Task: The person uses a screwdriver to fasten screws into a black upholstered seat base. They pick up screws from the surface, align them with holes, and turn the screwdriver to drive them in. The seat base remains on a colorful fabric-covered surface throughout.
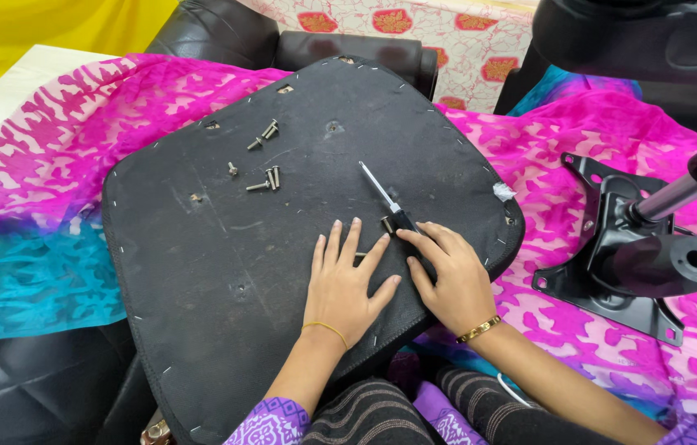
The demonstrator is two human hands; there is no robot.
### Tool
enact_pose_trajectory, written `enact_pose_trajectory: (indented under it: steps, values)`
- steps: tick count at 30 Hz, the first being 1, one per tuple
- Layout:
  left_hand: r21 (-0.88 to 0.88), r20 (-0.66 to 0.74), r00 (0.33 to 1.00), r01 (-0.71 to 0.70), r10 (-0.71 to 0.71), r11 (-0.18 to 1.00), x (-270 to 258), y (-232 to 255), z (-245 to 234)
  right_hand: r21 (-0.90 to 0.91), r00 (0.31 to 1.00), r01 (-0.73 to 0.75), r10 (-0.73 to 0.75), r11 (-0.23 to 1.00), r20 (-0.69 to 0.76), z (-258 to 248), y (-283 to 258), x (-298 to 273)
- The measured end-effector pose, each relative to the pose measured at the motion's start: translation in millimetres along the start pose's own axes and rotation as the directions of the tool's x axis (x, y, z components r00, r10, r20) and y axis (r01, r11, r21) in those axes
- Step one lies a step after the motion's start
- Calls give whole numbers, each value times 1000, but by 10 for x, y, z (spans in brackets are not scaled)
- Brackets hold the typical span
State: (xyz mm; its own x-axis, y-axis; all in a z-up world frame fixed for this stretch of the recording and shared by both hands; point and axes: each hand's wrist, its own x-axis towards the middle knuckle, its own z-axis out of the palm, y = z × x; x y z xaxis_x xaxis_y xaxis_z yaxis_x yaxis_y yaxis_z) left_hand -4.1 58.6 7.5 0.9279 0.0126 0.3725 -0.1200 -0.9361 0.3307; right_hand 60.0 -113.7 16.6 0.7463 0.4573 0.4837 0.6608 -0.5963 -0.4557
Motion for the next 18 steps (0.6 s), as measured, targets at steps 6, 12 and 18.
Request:
enact_pose_trajectory:
  steps: [6, 12, 18]
  values:
    - [5, -32, 999, 44, -44, 999, 41, 7, -21, 52, 996, 74, -76, 996, 51, -114, 66, 59]
    - [-81, -55, 990, 126, -130, 989, 4, -32, -10, 91, 982, 144, -154, 985, 111, -159, 125, 86]
    - [-105, -56, 981, 177, -184, 979, 5, -29, -30, 94, 986, 132, -141, 987, 94, -142, 120, 102]
